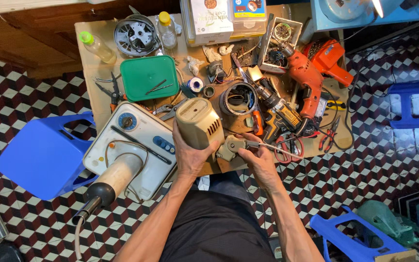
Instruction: The person uses a power drill to remove screws from a beige plastic housing, then manipulates small internal components and wires with their hands. They reassemble the housing and attach a cylindrical nozzle to a white base unit on the workbench.
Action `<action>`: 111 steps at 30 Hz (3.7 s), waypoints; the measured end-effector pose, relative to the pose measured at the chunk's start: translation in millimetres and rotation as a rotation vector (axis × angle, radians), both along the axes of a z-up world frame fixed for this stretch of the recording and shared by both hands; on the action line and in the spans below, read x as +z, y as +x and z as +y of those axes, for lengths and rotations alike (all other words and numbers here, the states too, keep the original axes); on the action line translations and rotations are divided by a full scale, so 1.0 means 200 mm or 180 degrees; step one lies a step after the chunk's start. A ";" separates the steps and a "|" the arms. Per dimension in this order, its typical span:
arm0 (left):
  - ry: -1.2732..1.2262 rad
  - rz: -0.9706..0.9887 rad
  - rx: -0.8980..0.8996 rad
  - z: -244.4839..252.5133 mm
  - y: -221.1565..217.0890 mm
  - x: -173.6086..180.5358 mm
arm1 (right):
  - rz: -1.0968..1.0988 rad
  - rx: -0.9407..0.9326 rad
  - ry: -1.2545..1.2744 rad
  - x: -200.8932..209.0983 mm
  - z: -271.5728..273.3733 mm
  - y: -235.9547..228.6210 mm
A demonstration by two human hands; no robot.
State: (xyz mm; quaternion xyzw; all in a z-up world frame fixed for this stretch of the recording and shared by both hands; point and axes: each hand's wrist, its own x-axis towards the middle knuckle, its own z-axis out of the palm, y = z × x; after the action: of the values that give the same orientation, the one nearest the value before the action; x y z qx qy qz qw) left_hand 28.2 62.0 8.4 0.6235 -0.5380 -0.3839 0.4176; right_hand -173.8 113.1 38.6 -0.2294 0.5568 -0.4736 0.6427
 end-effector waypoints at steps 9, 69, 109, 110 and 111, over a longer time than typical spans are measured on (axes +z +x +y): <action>-0.0816 -0.0014 -0.0571 -0.12 0.08 0.49 | 0.1803 -0.0933 0.0257 0.69 0.24 -0.58; -0.1716 0.3909 0.0435 0.14 -0.26 0.79 | 0.0252 0.3573 -0.1698 1.12 -0.46 -0.05; -0.1259 0.3117 0.0232 0.20 -0.12 1.15 | 0.1412 0.2148 -0.2851 1.26 -0.17 0.16; -0.1230 0.3169 0.0220 0.21 -0.12 1.20 | 0.1519 0.2126 -0.2875 1.26 -0.17 0.16; -0.1198 0.3229 0.0206 0.22 -0.14 1.23 | 0.1462 0.2107 -0.2866 1.26 -0.16 0.17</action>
State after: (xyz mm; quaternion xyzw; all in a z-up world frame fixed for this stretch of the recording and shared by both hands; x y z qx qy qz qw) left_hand 1.0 105.6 255.4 0.2907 -0.3089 -0.5206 0.7410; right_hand -140.5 81.8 291.1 -0.7364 0.3251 -0.3759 0.4591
